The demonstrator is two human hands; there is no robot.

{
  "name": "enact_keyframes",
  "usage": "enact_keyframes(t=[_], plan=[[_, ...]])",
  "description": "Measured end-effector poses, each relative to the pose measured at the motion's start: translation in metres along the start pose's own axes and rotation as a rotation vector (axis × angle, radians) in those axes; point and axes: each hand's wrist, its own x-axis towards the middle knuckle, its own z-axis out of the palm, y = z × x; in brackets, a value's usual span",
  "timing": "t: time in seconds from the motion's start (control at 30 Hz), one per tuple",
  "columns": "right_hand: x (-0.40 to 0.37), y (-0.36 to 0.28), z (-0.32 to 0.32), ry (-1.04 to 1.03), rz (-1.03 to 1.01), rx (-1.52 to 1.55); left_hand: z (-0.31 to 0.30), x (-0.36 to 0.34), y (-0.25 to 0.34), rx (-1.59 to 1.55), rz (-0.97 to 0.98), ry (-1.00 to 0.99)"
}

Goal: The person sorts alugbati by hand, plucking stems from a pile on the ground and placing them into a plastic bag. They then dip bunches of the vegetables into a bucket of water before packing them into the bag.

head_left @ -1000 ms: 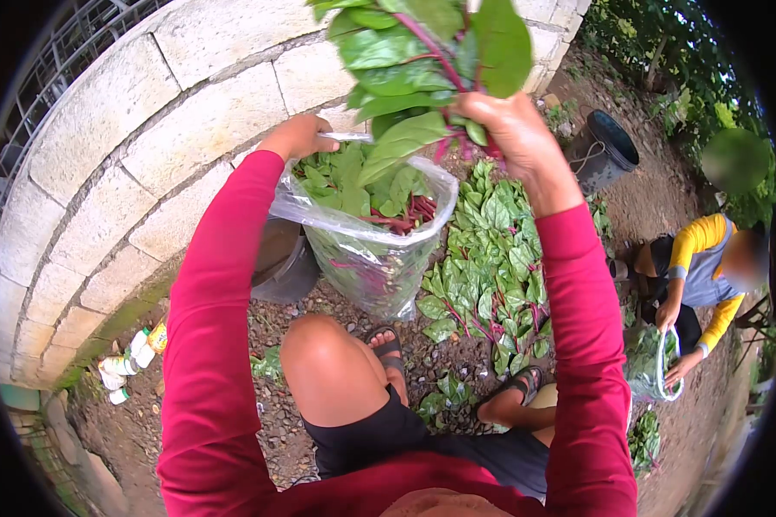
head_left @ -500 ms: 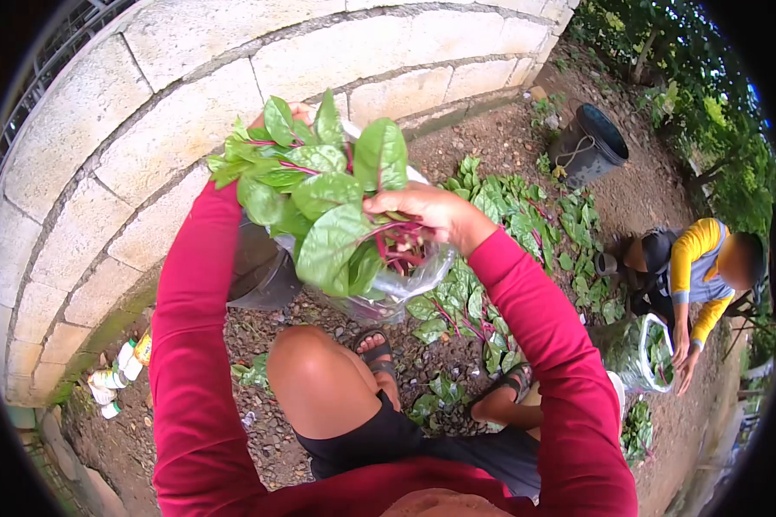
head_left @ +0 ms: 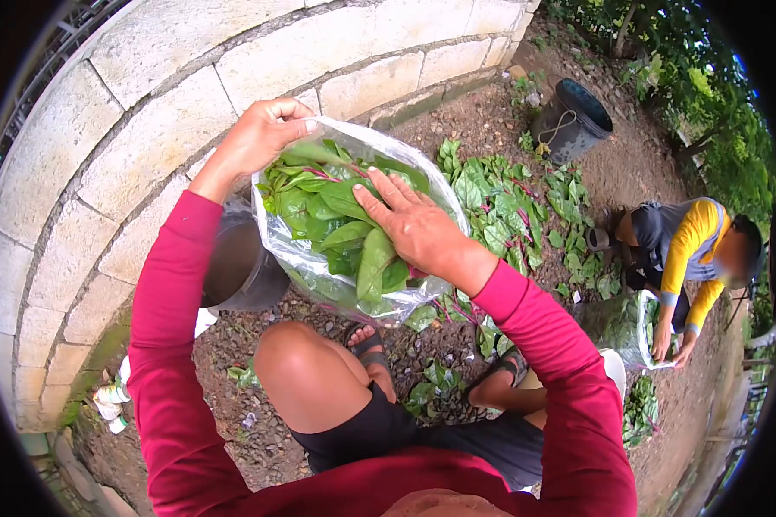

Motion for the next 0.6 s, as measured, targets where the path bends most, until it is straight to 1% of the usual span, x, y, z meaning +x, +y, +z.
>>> enact_keyframes(t=[0.03, 0.13, 0.17, 0.27, 0.3, 0.37, 0.4, 0.43, 0.47, 0.5, 0.53, 0.57, 0.6], plan=[[0.0, 0.002, 0.005, -0.038, 0.036, 0.004, 0.0, -0.005, 0.004, 0.027, -0.009, -0.003], [0.01, 0.013, 0.023, -0.411, 0.168, 0.115, -0.007, -0.013, -0.002, 0.281, 0.107, 0.069], [0.015, 0.013, 0.025, -0.406, 0.182, 0.107, -0.006, -0.013, -0.003, 0.374, 0.187, 0.092], [0.036, 0.02, 0.021, -0.402, 0.149, 0.147, -0.02, -0.007, -0.014, 0.571, 0.184, 0.203], [0.042, 0.022, 0.018, -0.364, 0.176, 0.194, -0.023, -0.007, -0.022, 0.553, 0.158, 0.238], [0.049, 0.023, 0.014, -0.256, 0.161, 0.212, -0.025, -0.009, -0.04, 0.519, 0.106, 0.296], [0.049, 0.022, 0.012, -0.201, 0.154, 0.219, -0.028, -0.012, -0.047, 0.557, 0.08, 0.319], [0.047, 0.017, 0.008, -0.063, 0.165, 0.266, -0.03, -0.016, -0.05, 0.595, 0.054, 0.342], [0.047, 0.014, 0.001, -0.06, 0.187, 0.298, -0.033, -0.021, -0.054, 0.631, 0.027, 0.364], [0.05, 0.014, -0.007, -0.059, 0.21, 0.331, -0.036, -0.027, -0.058, 0.657, -0.06, 0.331], [0.051, 0.014, -0.011, -0.06, 0.233, 0.364, -0.04, -0.032, -0.067, 0.664, -0.083, 0.345], [0.048, 0.016, -0.008, 0.038, 0.203, 0.313, -0.046, -0.037, -0.084, 0.669, -0.105, 0.356], [0.048, 0.015, -0.012, 0.008, 0.203, 0.293, -0.05, -0.043, -0.1, 0.671, -0.126, 0.364]])
